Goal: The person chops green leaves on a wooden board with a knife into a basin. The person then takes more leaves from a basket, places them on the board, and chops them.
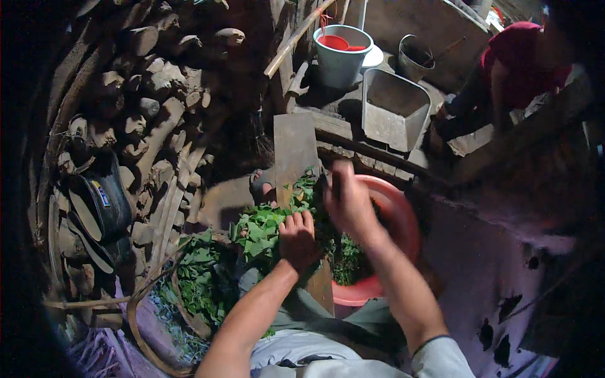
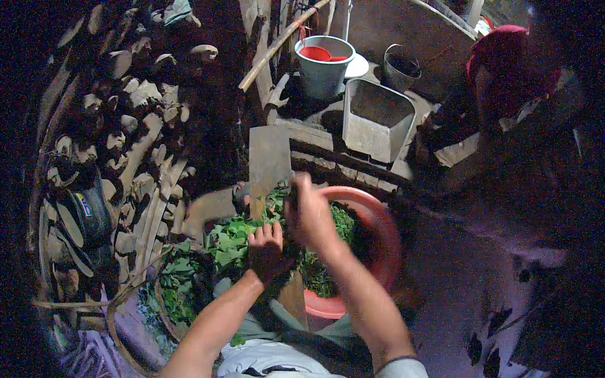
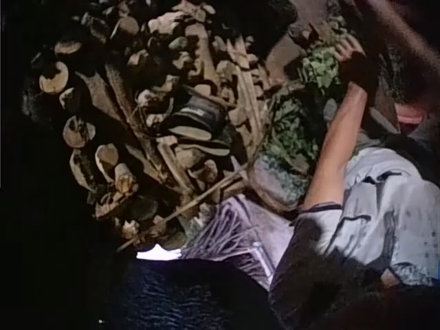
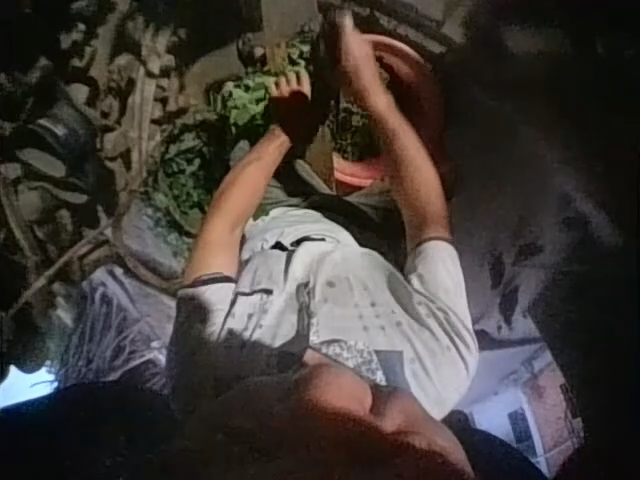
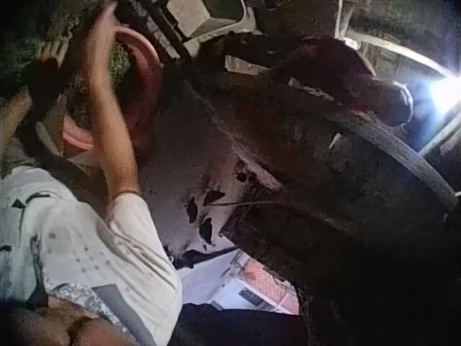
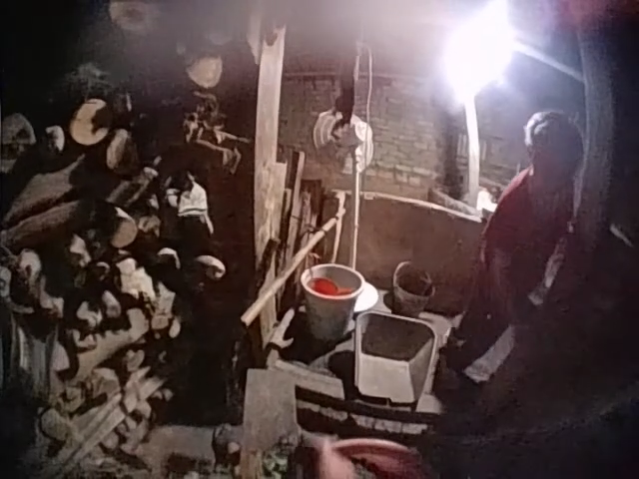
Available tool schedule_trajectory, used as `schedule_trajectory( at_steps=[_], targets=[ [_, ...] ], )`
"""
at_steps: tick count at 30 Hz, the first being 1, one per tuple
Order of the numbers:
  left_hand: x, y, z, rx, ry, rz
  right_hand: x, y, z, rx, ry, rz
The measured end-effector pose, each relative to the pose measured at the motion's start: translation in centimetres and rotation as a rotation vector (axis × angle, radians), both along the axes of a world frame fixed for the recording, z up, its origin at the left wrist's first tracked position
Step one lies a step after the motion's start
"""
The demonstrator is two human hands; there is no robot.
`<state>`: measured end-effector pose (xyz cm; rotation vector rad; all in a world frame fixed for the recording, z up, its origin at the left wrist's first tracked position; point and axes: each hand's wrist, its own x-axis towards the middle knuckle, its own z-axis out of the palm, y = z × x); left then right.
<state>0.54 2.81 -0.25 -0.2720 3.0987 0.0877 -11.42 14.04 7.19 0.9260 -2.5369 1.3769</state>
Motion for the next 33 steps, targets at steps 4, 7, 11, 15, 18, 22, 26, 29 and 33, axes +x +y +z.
schedule_trajectory(
  at_steps=[4, 7, 11, 15, 18, 22, 26, 29, 33],
  targets=[
    [0.3, 0.5, 1.8, 0.054, -0.027, -0.077, -8.6, -2.8, 6.0, 0.113, -0.229, 0.005],
    [-1.5, 1.5, 2.1, 0.086, -0.058, -0.145, -10.5, -1.7, 4.0, 0.099, -0.032, -0.04],
    [-1.0, -0.4, -0.7, -0.075, -0.028, -0.031, -0.6, -0.3, 1.3, -0.018, -0.042, -0.046],
    [-1.5, 0.7, -3.3, -0.146, 0.051, 0.003, 8.4, 2.7, -2.3, -0.077, -0.09, -0.125],
    [-0.5, -0.1, -1.2, -0.061, -0.023, 0.04, 5.7, 1.1, -1.7, -0.094, 0.057, 0.014],
    [-0.4, 1.5, 1.6, 0.073, -0.002, -0.013, -5.5, -0.3, 2.5, -0.022, 0.003, -0.019],
    [-1.3, 0.3, -0.2, 0.162, -0.058, -0.115, -9.8, -3.0, 4.6, 0.16, -0.068, -0.038],
    [-2.0, 1.1, 0.9, 0.061, -0.082, -0.004, -5.8, -2.3, 4.7, 0.12, -0.256, -0.038],
    [-2.3, 2.1, -2.3, -0.12, -0.059, 0.167, 5.9, 1.7, -2.1, -0.064, 0.039, -0.085]
  ],
)
